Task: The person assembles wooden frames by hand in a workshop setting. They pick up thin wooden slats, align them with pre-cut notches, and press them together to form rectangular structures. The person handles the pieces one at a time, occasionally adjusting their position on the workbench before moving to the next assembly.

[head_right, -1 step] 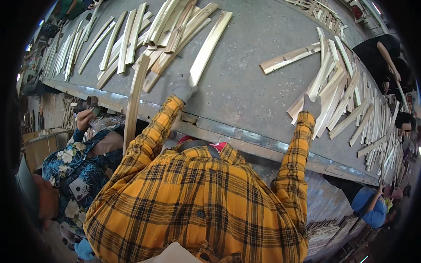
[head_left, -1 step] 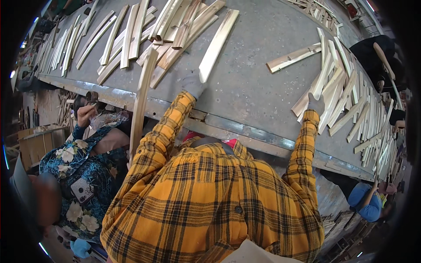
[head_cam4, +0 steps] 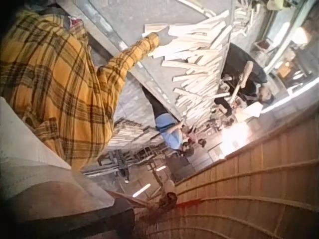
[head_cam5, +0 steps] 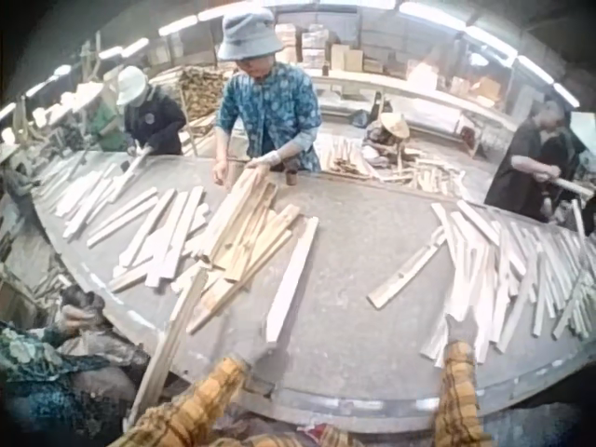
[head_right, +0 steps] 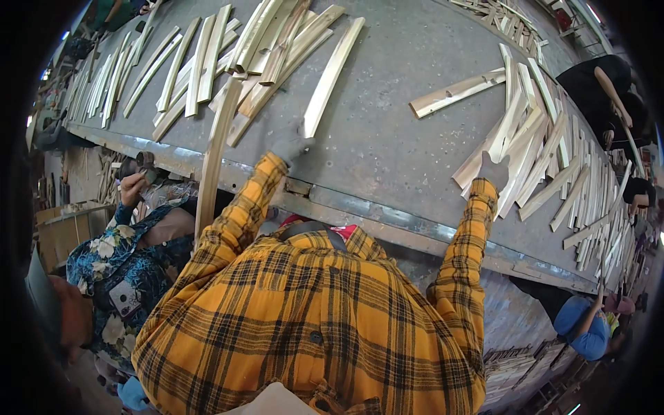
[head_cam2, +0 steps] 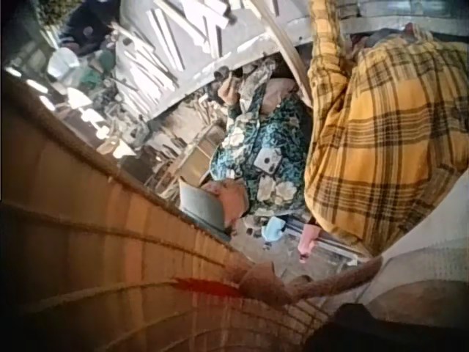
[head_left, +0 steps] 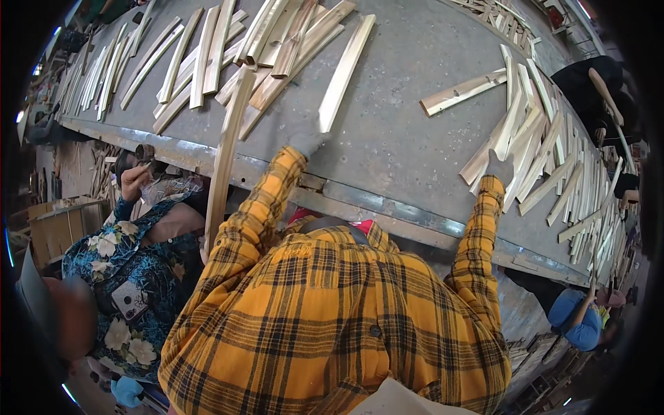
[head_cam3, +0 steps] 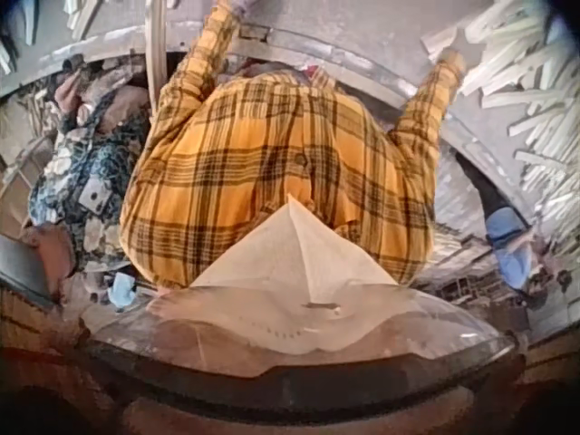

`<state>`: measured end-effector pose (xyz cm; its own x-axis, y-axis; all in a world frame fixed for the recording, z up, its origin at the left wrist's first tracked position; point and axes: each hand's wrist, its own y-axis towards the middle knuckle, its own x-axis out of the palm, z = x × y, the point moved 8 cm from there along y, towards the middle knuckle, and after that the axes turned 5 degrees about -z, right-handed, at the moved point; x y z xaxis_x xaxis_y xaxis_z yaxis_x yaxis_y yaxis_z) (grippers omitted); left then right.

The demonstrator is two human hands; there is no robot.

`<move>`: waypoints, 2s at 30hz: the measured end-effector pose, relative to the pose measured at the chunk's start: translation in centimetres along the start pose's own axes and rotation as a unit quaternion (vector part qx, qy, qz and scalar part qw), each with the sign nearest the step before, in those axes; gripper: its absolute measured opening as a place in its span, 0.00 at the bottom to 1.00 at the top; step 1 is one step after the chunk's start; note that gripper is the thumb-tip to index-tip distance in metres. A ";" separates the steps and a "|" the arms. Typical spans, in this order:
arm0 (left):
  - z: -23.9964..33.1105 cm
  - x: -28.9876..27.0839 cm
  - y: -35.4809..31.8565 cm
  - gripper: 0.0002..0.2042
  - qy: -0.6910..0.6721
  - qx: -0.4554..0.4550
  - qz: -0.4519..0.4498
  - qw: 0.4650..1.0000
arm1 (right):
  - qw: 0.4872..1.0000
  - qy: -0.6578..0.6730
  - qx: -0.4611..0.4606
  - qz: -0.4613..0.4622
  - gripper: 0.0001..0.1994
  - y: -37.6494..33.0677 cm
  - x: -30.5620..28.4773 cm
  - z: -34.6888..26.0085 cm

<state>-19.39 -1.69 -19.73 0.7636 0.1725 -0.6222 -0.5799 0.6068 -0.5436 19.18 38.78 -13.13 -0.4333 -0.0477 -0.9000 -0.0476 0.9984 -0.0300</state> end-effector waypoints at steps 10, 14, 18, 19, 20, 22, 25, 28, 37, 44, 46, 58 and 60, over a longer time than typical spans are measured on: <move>2.4 8.8 -12.4 0.23 -0.796 0.073 -0.353 0.486 | 0.874 0.276 0.010 -0.401 0.15 -15.3 12.5 -8.6; 1.9 11.2 -11.5 0.23 -0.792 0.102 -0.402 0.449 | 0.605 0.575 0.095 -0.542 0.15 -23.8 16.9 -13.5; 3.3 12.2 -12.1 0.24 -0.816 0.087 -0.443 0.360 | 0.512 0.605 0.152 -0.591 0.20 -28.5 16.9 -16.4; 2.9 13.0 -11.8 0.24 -0.822 0.078 -0.439 0.354 | 0.527 0.596 0.128 -0.593 0.21 -29.1 17.3 -16.9; 3.1 13.3 -11.9 0.24 -0.815 0.076 -0.438 0.373 | 0.541 0.586 0.105 -0.594 0.23 -29.7 17.7 -17.4; 3.5 14.0 -12.1 0.25 -0.800 0.072 -0.434 0.408 | 0.562 0.571 0.064 -0.595 0.26 -29.8 17.7 -17.9; 2.8 14.4 -11.4 0.25 -0.766 0.009 -0.398 0.505 | 0.587 0.554 0.038 -0.589 0.30 -29.3 16.8 -18.0; 2.0 15.2 -10.1 0.24 -0.743 -0.021 -0.387 0.545 | 0.612 0.551 0.055 -0.565 0.32 -28.6 16.1 -17.3; -0.9 12.7 -8.4 0.19 -0.532 -0.043 -0.120 0.837 | 0.666 0.528 0.067 -0.523 0.33 -27.6 17.3 -14.5; -1.5 1.3 -6.4 0.29 0.177 0.057 0.317 0.930 | 0.675 0.619 0.072 -0.394 0.32 -18.5 11.6 -8.1; -2.3 1.3 -5.6 0.31 0.199 0.062 0.296 0.932 | 0.757 0.581 0.047 -0.295 0.31 -13.6 8.6 -5.0; -4.1 8.1 -9.2 0.21 -0.720 -0.016 -0.240 0.651 | 0.978 0.141 -0.153 -0.027 0.30 -6.6 3.5 -2.7; -4.9 8.1 -9.8 0.23 -0.745 0.002 -0.244 0.621 | 0.969 0.091 -0.157 -0.167 0.25 -11.0 6.8 -8.2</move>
<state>-8.89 -9.98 -22.24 0.2654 0.4917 0.8294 -0.1786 0.8704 -0.4588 9.37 27.20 -15.35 -0.4972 -0.3994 -0.7702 -0.4718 0.8695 -0.1463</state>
